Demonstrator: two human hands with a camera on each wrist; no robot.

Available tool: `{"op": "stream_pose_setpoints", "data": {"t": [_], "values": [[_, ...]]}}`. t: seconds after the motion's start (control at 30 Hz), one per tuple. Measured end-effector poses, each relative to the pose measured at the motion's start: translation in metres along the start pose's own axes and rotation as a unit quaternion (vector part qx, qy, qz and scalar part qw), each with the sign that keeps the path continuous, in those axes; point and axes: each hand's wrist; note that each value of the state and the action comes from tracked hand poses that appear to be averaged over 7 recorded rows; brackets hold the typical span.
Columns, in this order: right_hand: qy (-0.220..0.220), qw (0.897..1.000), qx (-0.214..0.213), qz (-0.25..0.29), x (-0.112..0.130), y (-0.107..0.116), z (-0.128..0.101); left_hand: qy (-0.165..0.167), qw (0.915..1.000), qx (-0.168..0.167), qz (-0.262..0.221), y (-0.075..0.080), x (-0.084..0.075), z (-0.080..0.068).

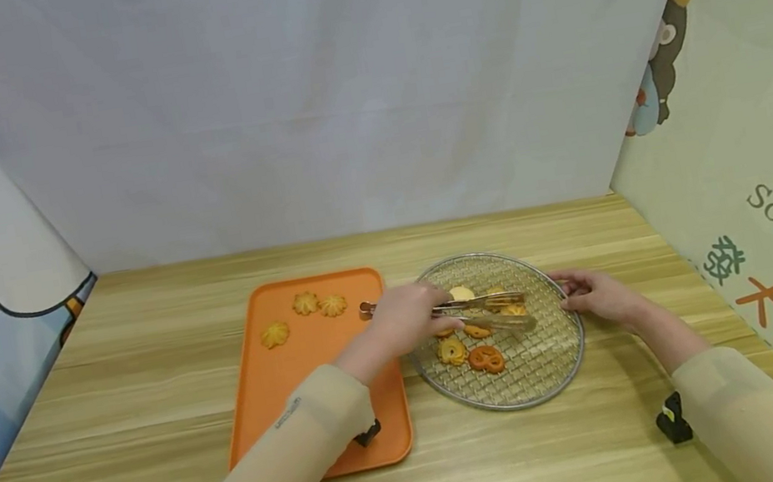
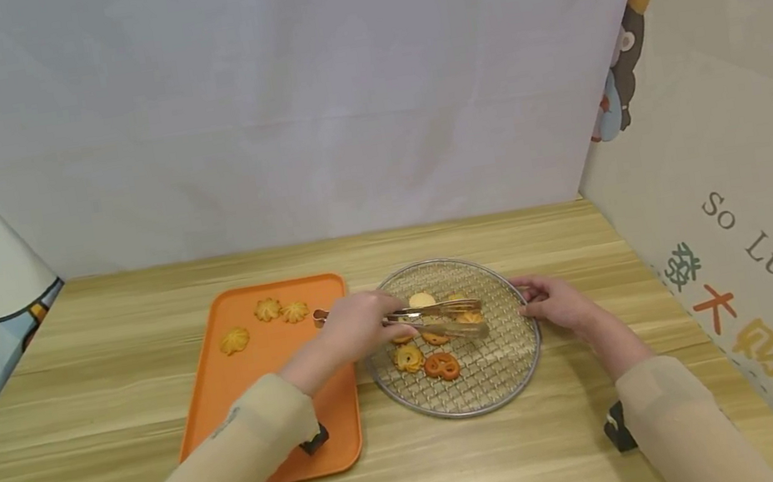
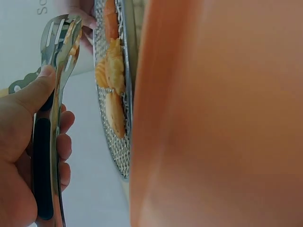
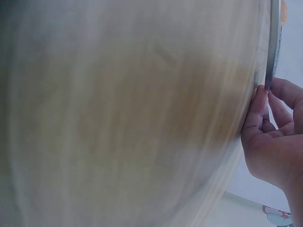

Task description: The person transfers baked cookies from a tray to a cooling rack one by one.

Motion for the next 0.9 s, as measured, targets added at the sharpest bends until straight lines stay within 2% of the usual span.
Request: {"op": "stream_pose_setpoints", "data": {"t": [0.27, 0.53, 0.9], "values": [[0.006, 1.000, -0.002, 0.004, 0.000, 0.000, 0.001, -0.008, 0.9998, 0.009, 0.017, -0.009, -0.002, 0.004], [0.009, 1.000, -0.001, 0.003, 0.000, 0.000, 0.001, -0.010, 0.9986, 0.026, 0.045, -0.008, -0.006, 0.005], [0.007, 1.000, -0.001, 0.002, -0.001, 0.001, 0.001, -0.008, 0.9984, 0.030, 0.046, -0.014, -0.005, 0.007]]}}
Point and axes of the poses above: each hand's wrist, its own z-axis towards the middle knuckle, its own y-axis out of the back of the hand, x = y × z, and after that the axes turned 11 degrees about z, right-handed
